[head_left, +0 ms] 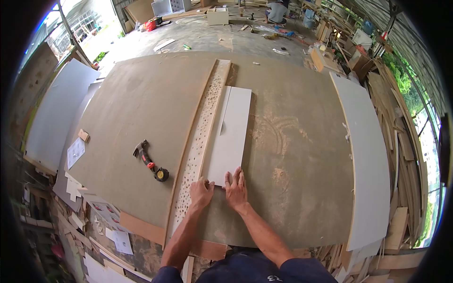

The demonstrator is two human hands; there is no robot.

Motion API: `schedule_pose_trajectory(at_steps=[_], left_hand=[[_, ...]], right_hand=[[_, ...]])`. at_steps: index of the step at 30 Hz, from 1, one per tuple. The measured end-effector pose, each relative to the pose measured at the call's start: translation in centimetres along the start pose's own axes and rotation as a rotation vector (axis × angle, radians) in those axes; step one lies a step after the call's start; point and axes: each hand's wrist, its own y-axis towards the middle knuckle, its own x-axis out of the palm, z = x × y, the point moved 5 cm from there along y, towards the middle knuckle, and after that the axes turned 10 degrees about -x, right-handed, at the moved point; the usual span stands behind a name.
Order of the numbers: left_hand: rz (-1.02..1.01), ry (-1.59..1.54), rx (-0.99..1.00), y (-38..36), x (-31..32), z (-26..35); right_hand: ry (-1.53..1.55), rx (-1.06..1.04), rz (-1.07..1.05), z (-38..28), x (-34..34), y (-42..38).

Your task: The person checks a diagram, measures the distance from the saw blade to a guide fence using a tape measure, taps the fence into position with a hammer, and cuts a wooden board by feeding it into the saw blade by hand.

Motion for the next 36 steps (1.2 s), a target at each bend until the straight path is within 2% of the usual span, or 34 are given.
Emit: schedule_pose_trajectory(at_steps=[1, 2, 4, 6, 8, 22, 27, 30, 32, 36], left_hand=[[-0.010, 0.081, 0.158, 0.1, -0.7, 0.5], [-0.010, 0.086, 0.156, 0.7, -1.3, 0.1], [0.199, 0.227, 0.660, 1.1, -2.7, 1.1], [0.156, 0.358, 0.740, 3.0, -2.8, 0.5], [0.083, 0.435, 0.949, 3.2, -2.9, 1.3], [0.001, 0.573, 0.995, 6.7, -2.7, 2.7], [0.036, 0.585, 0.983, 7.1, -2.5, 3.1], [0.047, 0.601, 0.982, 7.5, -2.3, 3.3], [0.041, 0.615, 0.976, 7.6, -2.4, 3.8], [0.034, 0.665, 0.959, 8.1, -2.4, 4.3]], right_hand=[[-0.033, 0.001, -0.048, 0.0, -0.2, 0.2], [-0.064, 0.001, -0.099, 0.0, -0.4, 0.3], [-0.049, 0.016, -0.115, 0.2, -0.6, 0.5], [-0.036, 0.032, -0.128, 0.4, -0.6, 0.9], [-0.047, 0.054, -0.159, 0.5, -0.8, 1.2], [-0.044, 0.060, -0.216, 1.6, -1.5, 3.3], [-0.082, 0.059, -0.249, 2.1, -1.1, 3.9], [-0.103, 0.034, -0.171, 2.4, -0.8, 4.2], [-0.093, 0.057, -0.239, 2.6, -0.9, 4.5], [-0.104, 0.060, -0.246, 2.8, -1.1, 5.1]])
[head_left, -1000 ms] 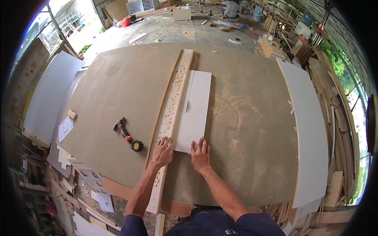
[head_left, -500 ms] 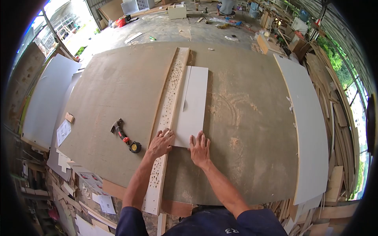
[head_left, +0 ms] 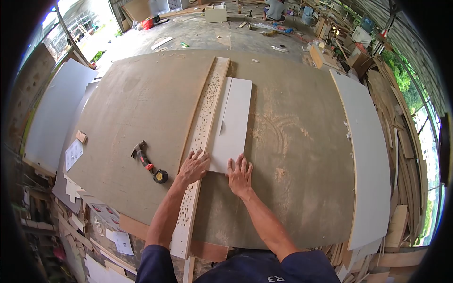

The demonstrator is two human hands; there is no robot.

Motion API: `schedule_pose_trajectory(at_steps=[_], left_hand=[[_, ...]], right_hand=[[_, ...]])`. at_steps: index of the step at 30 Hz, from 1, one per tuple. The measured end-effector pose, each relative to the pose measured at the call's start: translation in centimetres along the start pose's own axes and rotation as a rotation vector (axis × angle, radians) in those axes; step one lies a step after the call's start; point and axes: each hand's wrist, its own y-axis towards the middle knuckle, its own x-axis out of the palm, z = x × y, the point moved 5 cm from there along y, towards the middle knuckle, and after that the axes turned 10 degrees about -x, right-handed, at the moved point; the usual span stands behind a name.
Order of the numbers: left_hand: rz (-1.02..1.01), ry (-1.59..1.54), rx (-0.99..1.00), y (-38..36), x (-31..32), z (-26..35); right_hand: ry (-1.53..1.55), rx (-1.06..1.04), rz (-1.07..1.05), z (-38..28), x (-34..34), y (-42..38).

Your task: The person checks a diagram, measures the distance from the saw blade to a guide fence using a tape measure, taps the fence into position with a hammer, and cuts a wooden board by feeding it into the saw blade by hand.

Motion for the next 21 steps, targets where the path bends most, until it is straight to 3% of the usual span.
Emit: schedule_pose_trajectory(at_steps=[21], left_hand=[[-0.020, -0.045, -0.041, 2.9, -0.5, -1.1]], right_hand=[[-0.007, 0.011, -0.010, 1.7, -0.4, 2.8]])
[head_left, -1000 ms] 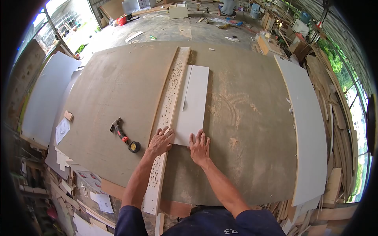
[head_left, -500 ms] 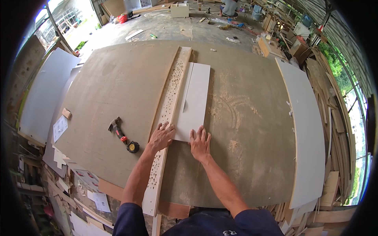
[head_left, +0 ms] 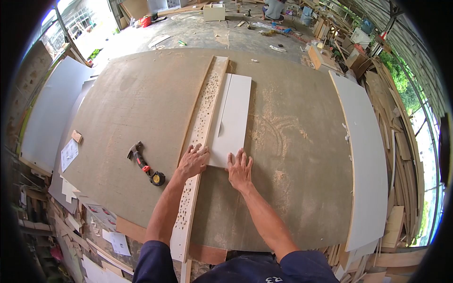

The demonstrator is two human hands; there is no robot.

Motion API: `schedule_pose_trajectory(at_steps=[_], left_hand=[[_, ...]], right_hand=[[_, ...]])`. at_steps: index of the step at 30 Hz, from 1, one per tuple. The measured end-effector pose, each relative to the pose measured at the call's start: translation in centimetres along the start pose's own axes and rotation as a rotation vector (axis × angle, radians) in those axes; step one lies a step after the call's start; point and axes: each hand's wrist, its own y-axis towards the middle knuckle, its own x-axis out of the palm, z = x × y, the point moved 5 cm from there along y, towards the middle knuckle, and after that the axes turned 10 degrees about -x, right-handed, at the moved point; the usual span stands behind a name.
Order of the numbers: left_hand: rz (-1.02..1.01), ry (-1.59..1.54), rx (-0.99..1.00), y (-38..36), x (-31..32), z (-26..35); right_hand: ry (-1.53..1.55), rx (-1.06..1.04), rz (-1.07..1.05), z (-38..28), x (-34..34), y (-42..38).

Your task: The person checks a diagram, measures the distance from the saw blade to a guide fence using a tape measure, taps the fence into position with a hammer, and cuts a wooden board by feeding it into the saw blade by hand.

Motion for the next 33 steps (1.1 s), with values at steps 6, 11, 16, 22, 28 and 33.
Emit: schedule_pose_trajectory(at_steps=[6, 11, 16, 22, 28, 33], left_hand=[[0.020, -0.008, 0.012, 0.4, 0.2, -0.2], [0.040, -0.032, 0.012, 0.8, 0.3, -0.4], [0.032, -0.033, 0.000, 1.2, 0.0, -0.4], [0.089, -0.067, 0.032, 1.6, 0.4, -0.8], [0.098, -0.053, 0.040, 2.2, 0.8, -1.2], [0.098, -0.051, 0.025, 2.5, 1.0, -1.4]], right_hand=[[-0.003, 0.007, 0.001, 0.3, -0.1, 0.6], [-0.028, 0.017, 0.018, 0.5, 0.0, 0.9], [-0.031, 0.016, 0.027, 0.8, 0.0, 1.3], [-0.003, 0.020, 0.035, 1.1, -0.1, 1.6], [0.003, 0.021, 0.022, 1.3, -0.2, 2.1], [-0.007, 0.017, 0.017, 1.5, -0.2, 2.4]])
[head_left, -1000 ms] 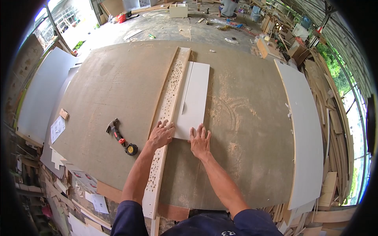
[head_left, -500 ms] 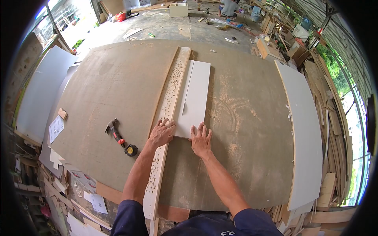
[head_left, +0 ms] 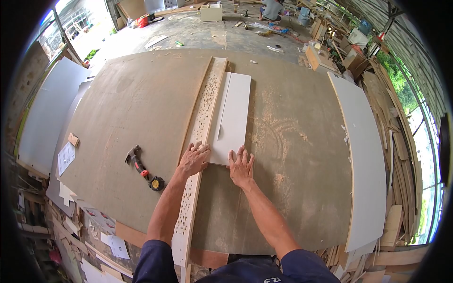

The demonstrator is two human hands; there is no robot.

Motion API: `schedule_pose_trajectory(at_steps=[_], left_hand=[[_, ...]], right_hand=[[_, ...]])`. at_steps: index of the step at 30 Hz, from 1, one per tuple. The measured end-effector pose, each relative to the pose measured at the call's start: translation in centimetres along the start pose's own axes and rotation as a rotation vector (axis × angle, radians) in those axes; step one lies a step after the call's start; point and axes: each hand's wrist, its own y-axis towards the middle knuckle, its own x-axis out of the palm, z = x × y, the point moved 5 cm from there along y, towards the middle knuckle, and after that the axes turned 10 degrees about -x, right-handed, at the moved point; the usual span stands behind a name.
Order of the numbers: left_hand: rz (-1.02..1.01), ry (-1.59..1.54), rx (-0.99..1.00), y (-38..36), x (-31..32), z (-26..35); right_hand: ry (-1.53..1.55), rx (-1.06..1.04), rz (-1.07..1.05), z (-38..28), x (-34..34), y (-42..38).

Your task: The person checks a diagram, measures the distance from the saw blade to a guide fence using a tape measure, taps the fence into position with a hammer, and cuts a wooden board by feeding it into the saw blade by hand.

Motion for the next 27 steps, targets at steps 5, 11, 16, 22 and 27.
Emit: schedule_pose_trajectory(at_steps=[5, 11, 16, 22, 27], left_hand=[[-0.060, 0.004, -0.006, 0.6, -1.2, 0.5], [-0.046, 0.009, 0.001, 1.0, -1.3, 0.5], [-0.021, 0.007, 0.011, 1.4, -0.9, 0.0], [-0.019, 0.021, 0.009, 1.8, -0.8, -0.2], [-0.029, 0.023, 0.002, 2.2, -0.8, -0.3]], right_hand=[[-0.005, -0.009, 0.030, 0.3, -0.1, 0.4], [0.000, -0.009, 0.036, 0.7, 0.1, 0.9], [0.003, -0.007, 0.032, 0.9, 0.1, 1.3], [-0.002, 0.005, 0.023, 1.2, 0.1, 1.7], [-0.012, 0.014, -0.006, 1.4, 0.0, 2.1]])
